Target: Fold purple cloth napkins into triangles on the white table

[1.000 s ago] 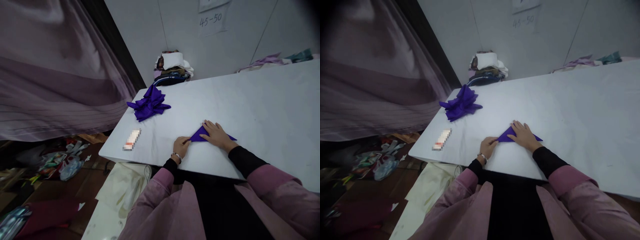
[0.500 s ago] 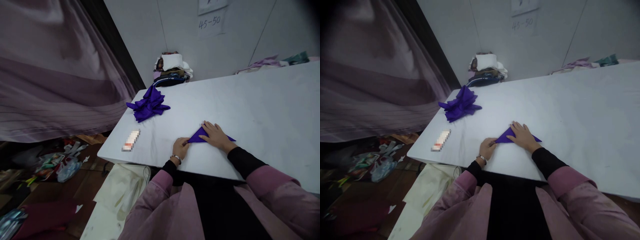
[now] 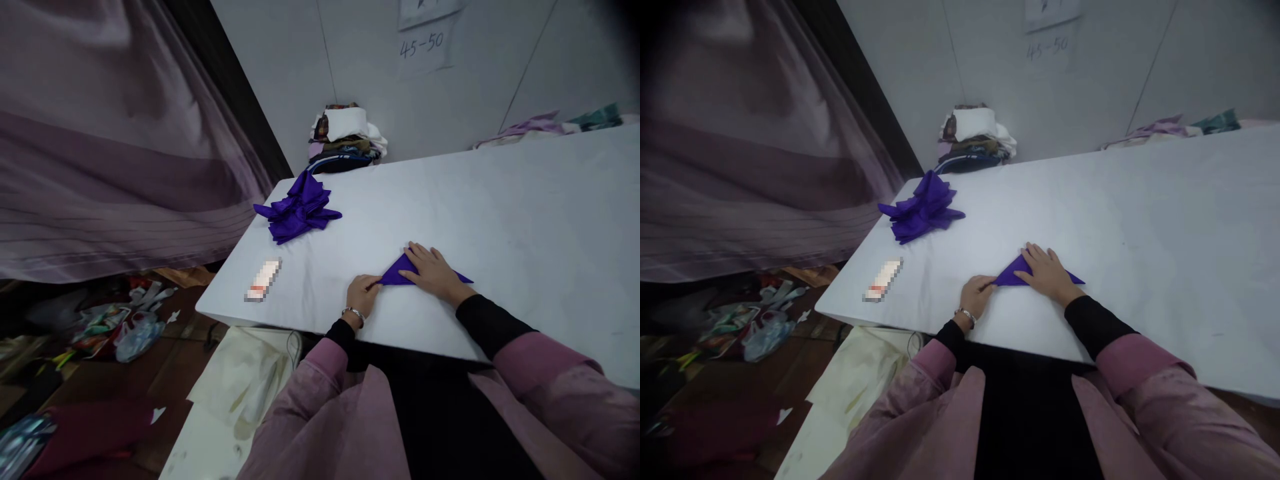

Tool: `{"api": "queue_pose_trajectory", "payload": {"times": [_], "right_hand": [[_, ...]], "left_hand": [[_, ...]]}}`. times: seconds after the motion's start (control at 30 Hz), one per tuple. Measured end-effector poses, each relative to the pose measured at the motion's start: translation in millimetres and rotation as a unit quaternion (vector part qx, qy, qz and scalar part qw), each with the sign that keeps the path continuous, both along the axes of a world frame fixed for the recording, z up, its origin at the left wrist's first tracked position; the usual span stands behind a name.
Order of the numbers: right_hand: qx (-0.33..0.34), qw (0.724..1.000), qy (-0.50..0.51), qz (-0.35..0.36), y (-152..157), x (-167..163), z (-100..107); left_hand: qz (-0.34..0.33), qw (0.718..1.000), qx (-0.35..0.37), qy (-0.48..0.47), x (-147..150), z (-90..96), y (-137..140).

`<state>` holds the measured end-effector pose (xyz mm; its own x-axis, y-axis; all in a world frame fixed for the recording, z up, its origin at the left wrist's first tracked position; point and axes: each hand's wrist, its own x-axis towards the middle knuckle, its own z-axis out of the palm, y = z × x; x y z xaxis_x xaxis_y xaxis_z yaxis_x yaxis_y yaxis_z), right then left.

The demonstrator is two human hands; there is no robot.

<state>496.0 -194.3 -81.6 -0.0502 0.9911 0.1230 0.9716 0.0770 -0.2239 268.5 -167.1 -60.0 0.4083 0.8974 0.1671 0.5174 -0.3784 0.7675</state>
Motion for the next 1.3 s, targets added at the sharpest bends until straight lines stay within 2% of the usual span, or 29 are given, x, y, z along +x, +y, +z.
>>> {"api": "queue_pose_trajectory", "payload": {"times": [0.33, 0.7, 1.03, 1.3], "right_hand": [[-0.003, 1.0, 0.005, 0.001, -0.9, -1.4, 3.5], [0.006, 1.0, 0.002, 0.001, -0.3, -0.4, 0.5], [0.01, 1.0, 0.003, -0.004, -2.0, -2.8, 5.6], [0.007, 1.0, -0.003, -0.005, -2.6, -3.6, 7.4]], "left_hand": [[0.002, 1.0, -0.002, 0.005, 0.5, 1.2, 0.2], [0.042, 0.999, -0.014, 0.02, 6.2, 0.0, 1.9], [-0.024, 0.999, 0.015, 0.023, -3.5, -1.0, 1.4], [-0.008, 1.0, -0.002, 0.002, -0.2, -1.6, 2.4]]}}
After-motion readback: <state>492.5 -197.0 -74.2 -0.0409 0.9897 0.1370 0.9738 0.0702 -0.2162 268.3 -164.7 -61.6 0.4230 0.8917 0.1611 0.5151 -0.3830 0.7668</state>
